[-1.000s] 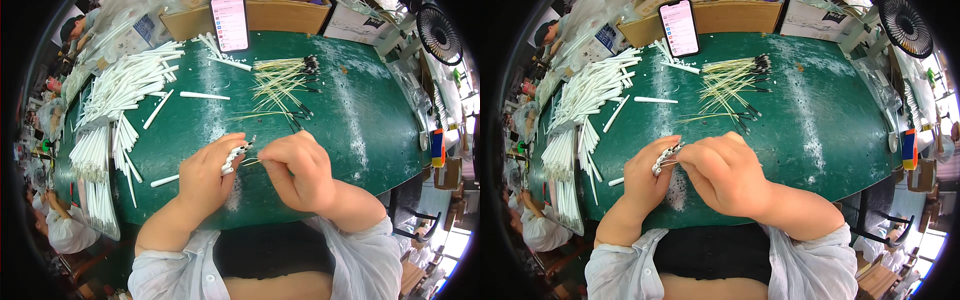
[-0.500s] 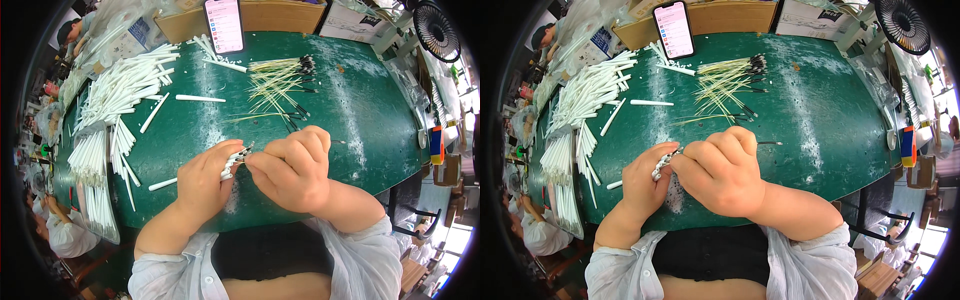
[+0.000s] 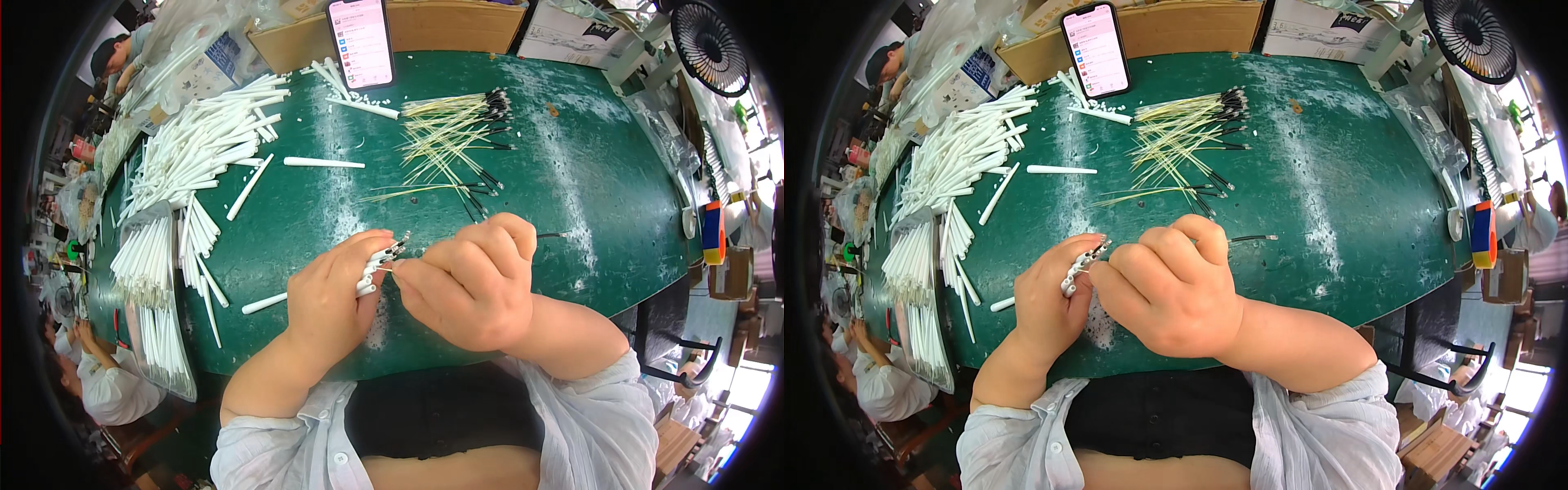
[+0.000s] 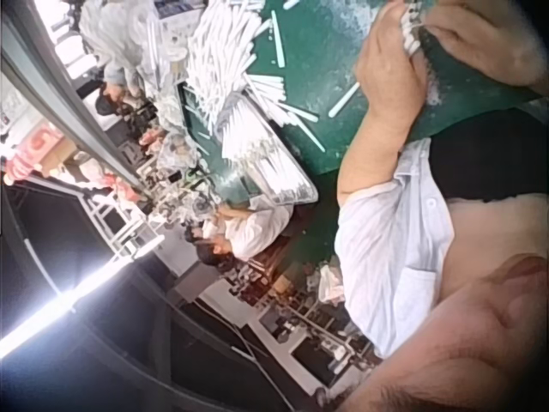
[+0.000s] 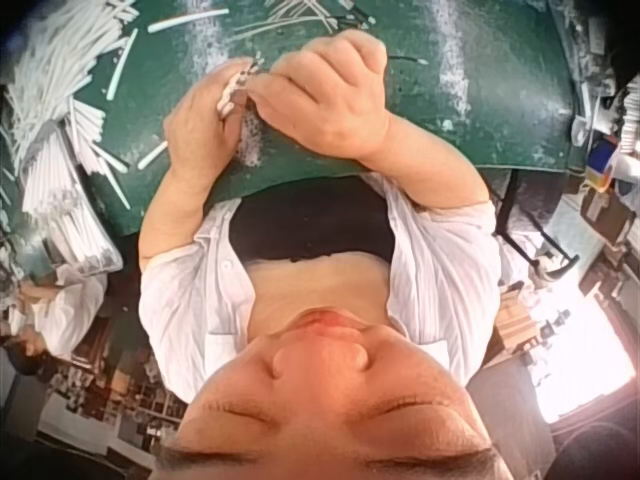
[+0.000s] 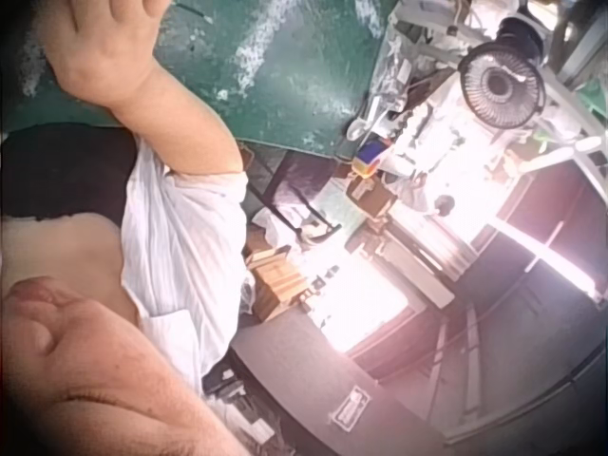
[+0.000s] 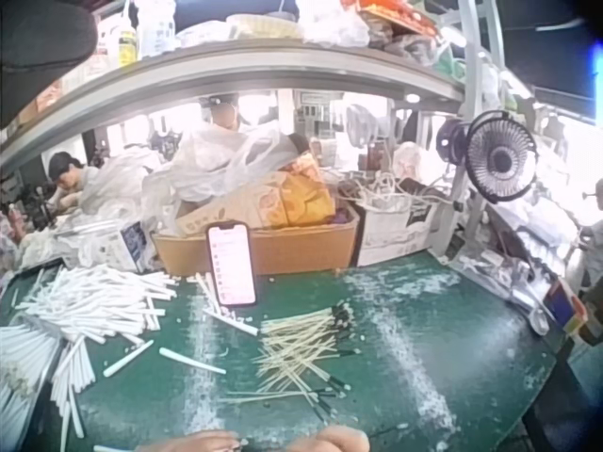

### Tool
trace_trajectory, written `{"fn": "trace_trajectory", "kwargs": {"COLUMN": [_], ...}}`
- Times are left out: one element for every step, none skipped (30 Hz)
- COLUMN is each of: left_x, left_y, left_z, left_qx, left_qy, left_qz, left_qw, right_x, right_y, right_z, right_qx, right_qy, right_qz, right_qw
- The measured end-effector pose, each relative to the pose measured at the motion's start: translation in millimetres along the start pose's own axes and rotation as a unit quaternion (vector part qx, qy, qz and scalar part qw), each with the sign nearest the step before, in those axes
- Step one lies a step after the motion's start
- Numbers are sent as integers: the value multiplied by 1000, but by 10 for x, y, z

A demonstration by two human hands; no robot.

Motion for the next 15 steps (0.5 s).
{"fn": "trace_trajectory", "kwargs": {"left_x": [3, 12, 20, 30, 33, 37, 34, 31, 31, 36, 52, 65, 74, 86, 84], "left_y": [-1, -1, -2, -7, -9, -9, -5, -1, 8, 24, 38, 47, 40, 19, 7], "left_z": [-2, -5, -10, -16, -22, -30, -52, -76, -86, -81, -63, -49, -37, -46, -49], "left_qx": [0, -2, -4, -5, -32, -58, -57, -88, -118, -117, -120, -122, -122, -139, -151], "left_qy": [0, -2, -5, -6, 4, 14, 15, 51, 86, 87, 89, 92, 91, 62, 38], "left_qz": [0, 1, 2, 3, 3, 3, 2, 11, 20, 18, 13, 8, 8, 1, -5], "left_qw": [1000, 1000, 1000, 1000, 999, 998, 998, 995, 989, 989, 989, 988, 988, 988, 988], "right_x": [1, 3, 4, 4, 3, 0, -3, -2, -3, -9, -8, 16, -8, -65, -133], "right_y": [-8, -14, -20, -24, -36, -50, -63, -69, -55, -31, -19, -53, -49, -7, 2], "right_z": [-3, -8, -14, -21, -22, -15, -10, -9, -17, -38, -55, -35, -15, 40, 90], "right_qx": [4, 8, 7, 8, 11, 12, 24, 35, 36, 23, 7, 14, 14, 29, 52], "right_qy": [-8, -17, -17, -20, -21, -21, -40, -58, -57, -77, -97, -118, -118, -131, -145], "right_qz": [-2, -3, -3, -11, -19, -20, -20, -21, -22, -17, -13, -51, -51, -18, 15], "right_qw": [1000, 1000, 1000, 1000, 1000, 1000, 999, 997, 997, 997, 995, 992, 992, 991, 988]}}
Point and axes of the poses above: each hand's wrist, its own x-axis away from the middle knuckle, its own y-axis out of the palm, z = x × y, the point moved 1 cm from there along -x, towards the middle knuckle, and after that the axes turned 6 degrees about z, right-handed, at the moved point
